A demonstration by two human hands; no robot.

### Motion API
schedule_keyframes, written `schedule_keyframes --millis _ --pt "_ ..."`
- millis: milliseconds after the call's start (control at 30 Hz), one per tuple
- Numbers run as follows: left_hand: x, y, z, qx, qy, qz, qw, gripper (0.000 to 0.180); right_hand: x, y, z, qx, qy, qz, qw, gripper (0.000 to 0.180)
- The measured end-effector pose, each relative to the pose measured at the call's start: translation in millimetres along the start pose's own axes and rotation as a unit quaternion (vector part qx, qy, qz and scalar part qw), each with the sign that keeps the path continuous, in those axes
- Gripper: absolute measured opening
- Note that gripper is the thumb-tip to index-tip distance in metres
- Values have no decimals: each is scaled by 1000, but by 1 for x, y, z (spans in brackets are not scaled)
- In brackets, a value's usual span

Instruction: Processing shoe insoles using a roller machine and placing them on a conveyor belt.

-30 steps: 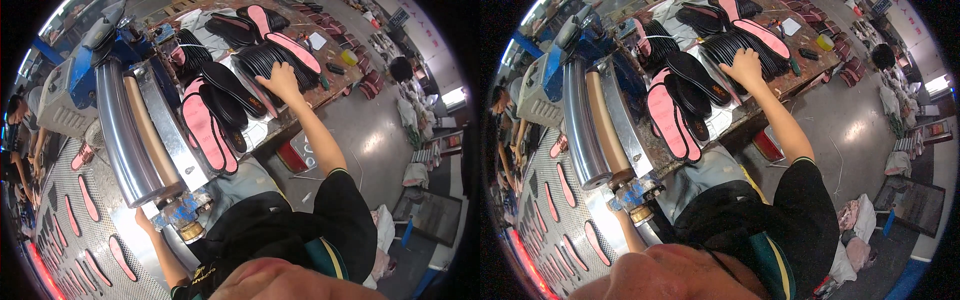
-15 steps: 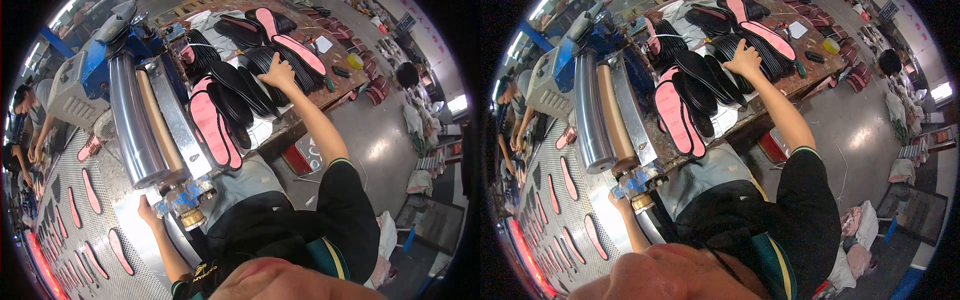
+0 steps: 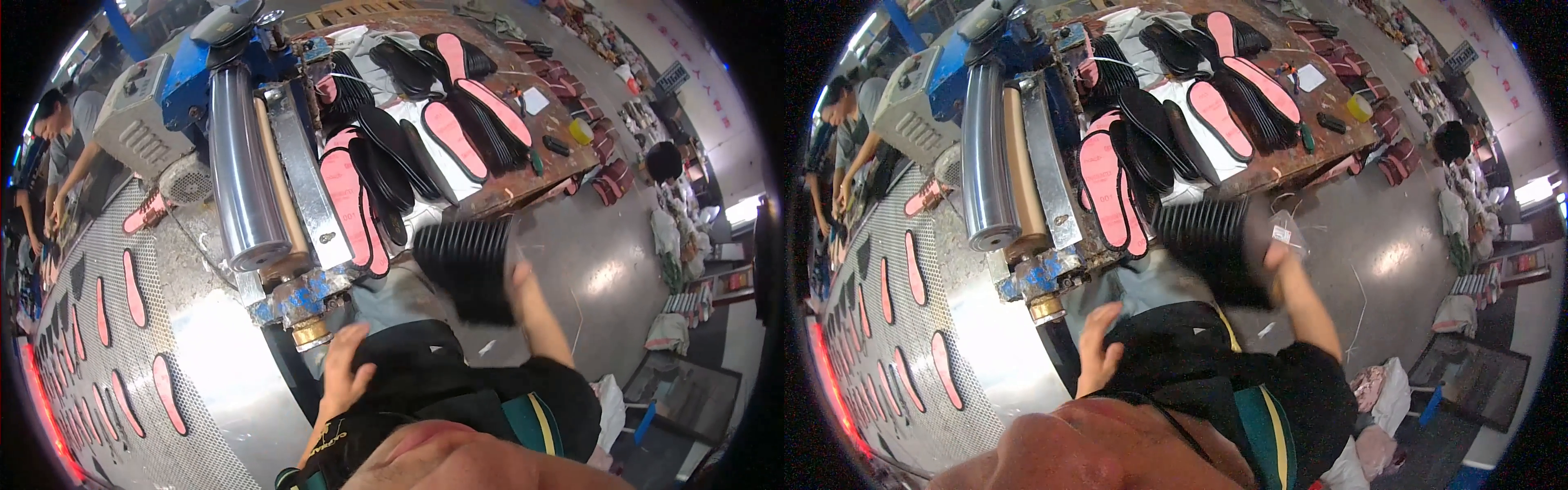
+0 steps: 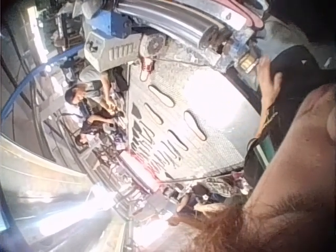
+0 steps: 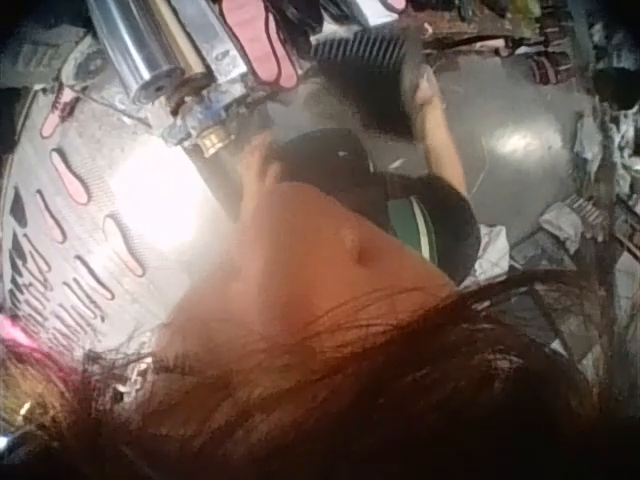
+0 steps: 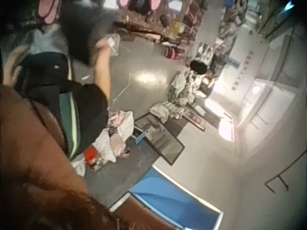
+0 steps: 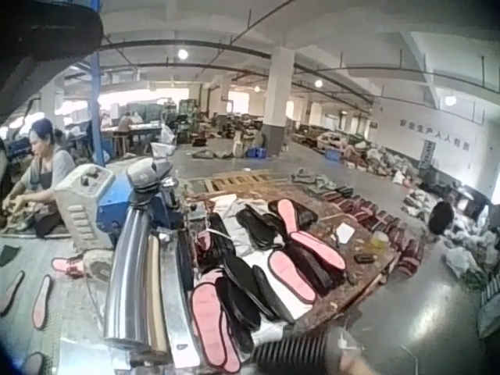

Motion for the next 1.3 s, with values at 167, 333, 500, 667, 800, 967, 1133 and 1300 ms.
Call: schedule_keyframes --millis 167,333,500,667,800,967,1133,1300 --pt "-1 20 15 -14 -14 -143 990 81 93 191 -102 -219 270 182 920 99" --pt "-12 6 28 -155 -5 -19 988 92 54 251 -62 -273 256 188 908 102" --pt "-6 12 29 -210 7 -125 970 87 58 263 -65 -372 194 32 907 98" --pt "-4 24 3 -194 -33 -152 969 84 57 265 -80 -298 129 -170 930 94" --pt "25 20 5 -225 -30 -95 969 86 64 265 -73 -266 114 -253 923 92" --pt "65 8 8 -241 10 -110 964 77 93 287 -57 -328 135 -247 902 83" --pt "72 -5 28 -350 -49 22 935 69 167 322 -46 -451 45 -269 850 77" --pt "-42 9 -27 -512 -318 100 792 85 158 317 -37 -493 270 -246 789 73"
Point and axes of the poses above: each hand's wrist, its own z-axis towards the middle knuckle, its own y-axis out of the palm, x = y × z, the point moved 7 cm from there along z, towards the middle knuckle, and after that the axes turned 1 degree about -y, right-handed, at the moved point
